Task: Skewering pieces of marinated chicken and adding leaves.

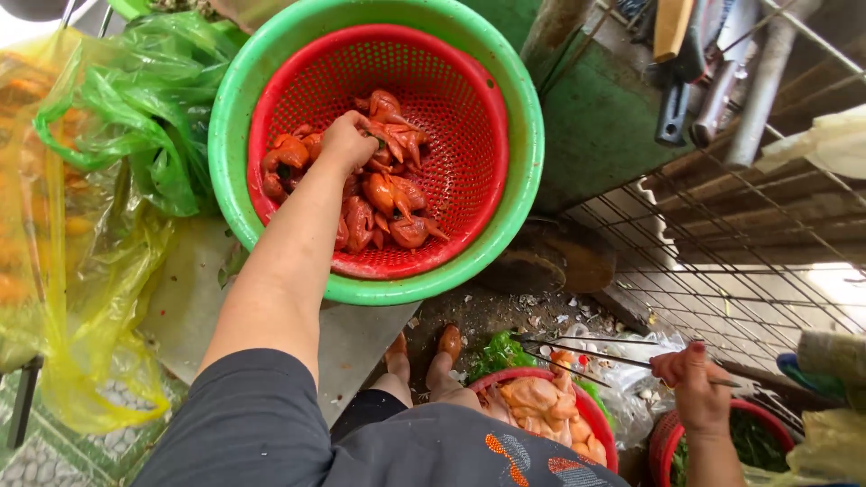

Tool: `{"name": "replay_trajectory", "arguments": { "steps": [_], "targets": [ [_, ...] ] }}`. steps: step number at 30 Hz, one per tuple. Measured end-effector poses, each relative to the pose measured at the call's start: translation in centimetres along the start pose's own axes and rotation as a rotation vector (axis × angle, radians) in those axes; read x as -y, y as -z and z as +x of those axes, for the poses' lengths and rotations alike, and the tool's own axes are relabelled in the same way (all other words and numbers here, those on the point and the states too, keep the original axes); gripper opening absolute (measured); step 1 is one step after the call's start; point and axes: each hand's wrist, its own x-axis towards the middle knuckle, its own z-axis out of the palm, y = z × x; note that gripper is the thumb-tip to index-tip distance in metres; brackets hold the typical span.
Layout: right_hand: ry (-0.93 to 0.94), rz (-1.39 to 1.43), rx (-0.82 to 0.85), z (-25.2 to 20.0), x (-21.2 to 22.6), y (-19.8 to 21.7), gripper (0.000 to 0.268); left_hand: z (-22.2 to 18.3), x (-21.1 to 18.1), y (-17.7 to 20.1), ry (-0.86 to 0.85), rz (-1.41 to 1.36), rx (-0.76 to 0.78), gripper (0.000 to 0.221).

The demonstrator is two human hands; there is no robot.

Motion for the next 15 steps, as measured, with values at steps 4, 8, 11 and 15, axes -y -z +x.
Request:
{"name": "replay_trajectory", "arguments": {
  "steps": [4,8,11,15],
  "targets": [
    [0.069,0.112,-0.009,-2.4,5.3,-0.5,0.062,-0.7,-0.7,0.5,-0.066,0.057,0.033,0.044],
    [0.186,0.259,-0.067,-3.2,12.5,-1.7,0.072,-1.6,-1.3,2.1,0.053,-0.069,0.264,0.056],
    [0.167,0.231,-0.085,-3.1,17.4,-0.9,0.074,-0.9,-0.6,1.5,0.084,-0.173,0.292,0.052],
    [0.177,0.050,-0.024,-2.8,22.1,-1.8,0.070,-0.9,-1.3,1.1,0.099,-0.203,0.170,0.032]
  ]
}}
